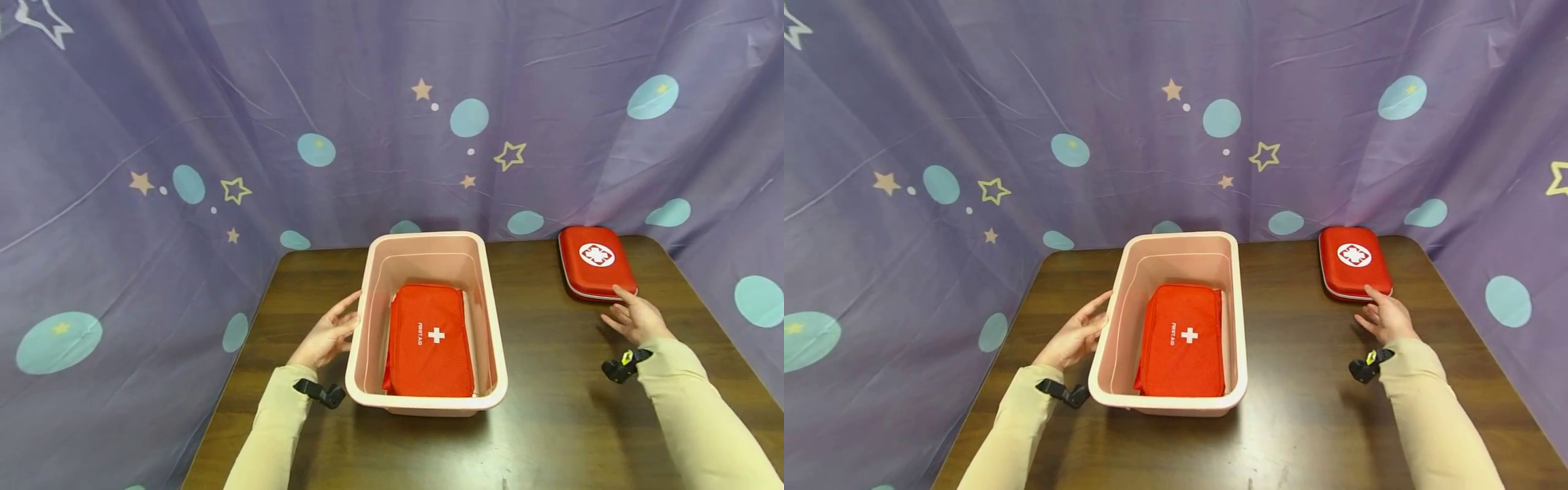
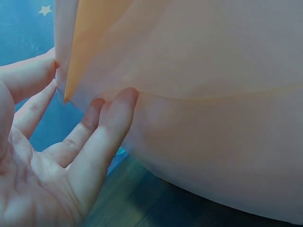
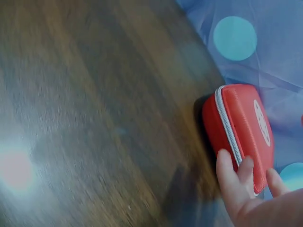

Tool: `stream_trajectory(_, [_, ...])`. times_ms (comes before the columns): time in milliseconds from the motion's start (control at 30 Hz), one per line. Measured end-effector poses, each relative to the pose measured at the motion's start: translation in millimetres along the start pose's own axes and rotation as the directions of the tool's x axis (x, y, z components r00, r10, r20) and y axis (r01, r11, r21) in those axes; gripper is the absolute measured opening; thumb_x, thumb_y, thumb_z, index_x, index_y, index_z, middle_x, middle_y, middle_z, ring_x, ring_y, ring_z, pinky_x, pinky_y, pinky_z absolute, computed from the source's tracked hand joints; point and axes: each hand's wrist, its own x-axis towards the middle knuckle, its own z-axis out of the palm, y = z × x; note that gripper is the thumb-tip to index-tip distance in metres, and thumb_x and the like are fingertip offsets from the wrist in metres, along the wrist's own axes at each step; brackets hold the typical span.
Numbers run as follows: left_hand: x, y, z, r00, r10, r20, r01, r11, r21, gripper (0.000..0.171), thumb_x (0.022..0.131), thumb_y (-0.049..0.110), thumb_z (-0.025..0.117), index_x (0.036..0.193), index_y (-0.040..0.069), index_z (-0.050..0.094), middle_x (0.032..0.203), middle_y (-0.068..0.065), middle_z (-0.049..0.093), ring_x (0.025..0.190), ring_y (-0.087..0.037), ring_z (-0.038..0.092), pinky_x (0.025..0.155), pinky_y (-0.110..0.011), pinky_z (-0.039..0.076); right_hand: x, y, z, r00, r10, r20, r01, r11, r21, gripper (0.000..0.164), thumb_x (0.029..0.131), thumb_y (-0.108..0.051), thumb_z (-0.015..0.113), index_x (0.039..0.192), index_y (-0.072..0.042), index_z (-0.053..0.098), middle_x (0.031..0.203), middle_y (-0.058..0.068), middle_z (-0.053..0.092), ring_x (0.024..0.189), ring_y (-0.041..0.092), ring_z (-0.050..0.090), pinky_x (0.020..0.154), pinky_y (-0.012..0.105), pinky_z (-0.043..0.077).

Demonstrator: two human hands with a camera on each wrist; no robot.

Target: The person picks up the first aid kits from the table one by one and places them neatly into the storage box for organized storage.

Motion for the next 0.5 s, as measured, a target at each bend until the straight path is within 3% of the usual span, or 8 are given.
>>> stream_trajectory(67, [-0.3,0.0,0.1,1.000,0.005,0.000,-0.005,1.000,0.001,0.060,0.099,0.005,0.045,0.152,0.016,0.019,0.119,0.000,0.055,0.099,-0.012,0.063,0.075,-0.037,0.055,1,-1,3,0.995,-0.061,-0.084,0.047,0.987,-0.152,0.098,0.090,-0.037,0.059,0.149,-0.025,-0.019,0.153,0.003,0.001,0.138,0.014,0.021,0.076,0.022,0.054])
stream_trajectory(133, [-0.6,-0.1,-0.2,1.000,0.008,0.002,-0.008,1.000,0.001,0.060,0.099,0.006,0.045,0.152,0.016,0.019,0.119,0.000,0.055,0.099,-0.012,0.062,0.075,-0.037,0.055,3,-1,5,0.980,-0.129,-0.153,0.082,0.956,-0.281,0.101,0.089,-0.039,0.060,0.150,-0.015,-0.017,0.144,0.012,0.022,0.121,0.017,0.040,0.072,0.022,0.053])
stream_trajectory(167, [-0.8,-0.1,-0.3,1.000,0.008,0.002,-0.008,1.000,0.000,0.060,0.099,0.005,0.045,0.152,0.016,0.019,0.119,0.000,0.055,0.099,-0.012,0.062,0.076,-0.037,0.055,4,-1,6,0.971,-0.164,-0.172,0.095,0.931,-0.352,0.101,0.089,-0.039,0.059,0.150,-0.010,-0.014,0.135,0.012,0.029,0.111,0.018,0.042,0.072,0.024,0.052])
stream_trajectory(233, [-1.4,-0.2,-0.5,1.000,0.007,0.002,-0.007,1.000,0.001,0.060,0.099,0.005,0.045,0.152,0.016,0.018,0.119,0.000,0.054,0.099,-0.012,0.062,0.076,-0.038,0.055,8,0,7,0.957,-0.221,-0.189,0.106,0.871,-0.479,0.100,0.088,-0.042,0.059,0.149,-0.003,-0.011,0.129,0.015,0.033,0.106,0.023,0.042,0.076,0.031,0.050])
stream_trajectory(267, [-1.8,-0.2,-0.5,1.000,0.007,0.000,-0.007,1.000,0.000,0.060,0.099,0.005,0.045,0.152,0.015,0.018,0.119,0.000,0.054,0.099,-0.012,0.062,0.076,-0.038,0.055,10,1,8,0.952,-0.243,-0.187,0.109,0.839,-0.533,0.100,0.088,-0.043,0.058,0.148,-0.001,-0.010,0.133,0.019,0.032,0.113,0.029,0.040,0.081,0.036,0.049])
stream_trajectory(333, [-2.3,-0.2,-0.3,1.000,0.006,-0.005,-0.006,1.000,-0.002,0.061,0.098,0.005,0.045,0.152,0.014,0.018,0.118,0.000,0.054,0.098,-0.012,0.062,0.076,-0.039,0.055,15,3,8,0.943,-0.280,-0.177,0.111,0.769,-0.629,0.102,0.088,-0.047,0.057,0.147,0.001,-0.010,0.144,0.032,0.016,0.129,0.038,0.028,0.093,0.047,0.045])
stream_trajectory(400, [-2.1,-0.5,-0.5,1.000,0.008,-0.003,-0.008,1.000,-0.001,0.061,0.098,0.005,0.046,0.152,0.014,0.018,0.119,-0.002,0.054,0.098,-0.012,0.061,0.076,-0.038,0.055,19,4,7,0.934,-0.309,-0.178,0.104,0.714,-0.693,0.104,0.086,-0.050,0.057,0.148,0.000,-0.011,0.150,0.032,-0.010,0.137,0.046,0.003,0.103,0.055,0.035])
stream_trajectory(500, [-1.2,-0.5,0.0,1.000,0.010,0.000,-0.010,1.000,-0.002,0.061,0.098,0.006,0.047,0.152,0.016,0.019,0.121,-0.003,0.054,0.097,-0.012,0.061,0.076,-0.037,0.055,23,4,4,0.923,-0.338,-0.185,0.094,0.664,-0.742,0.107,0.085,-0.051,0.059,0.148,0.000,-0.011,0.149,0.032,-0.012,0.134,0.050,-0.007,0.110,0.060,0.020])
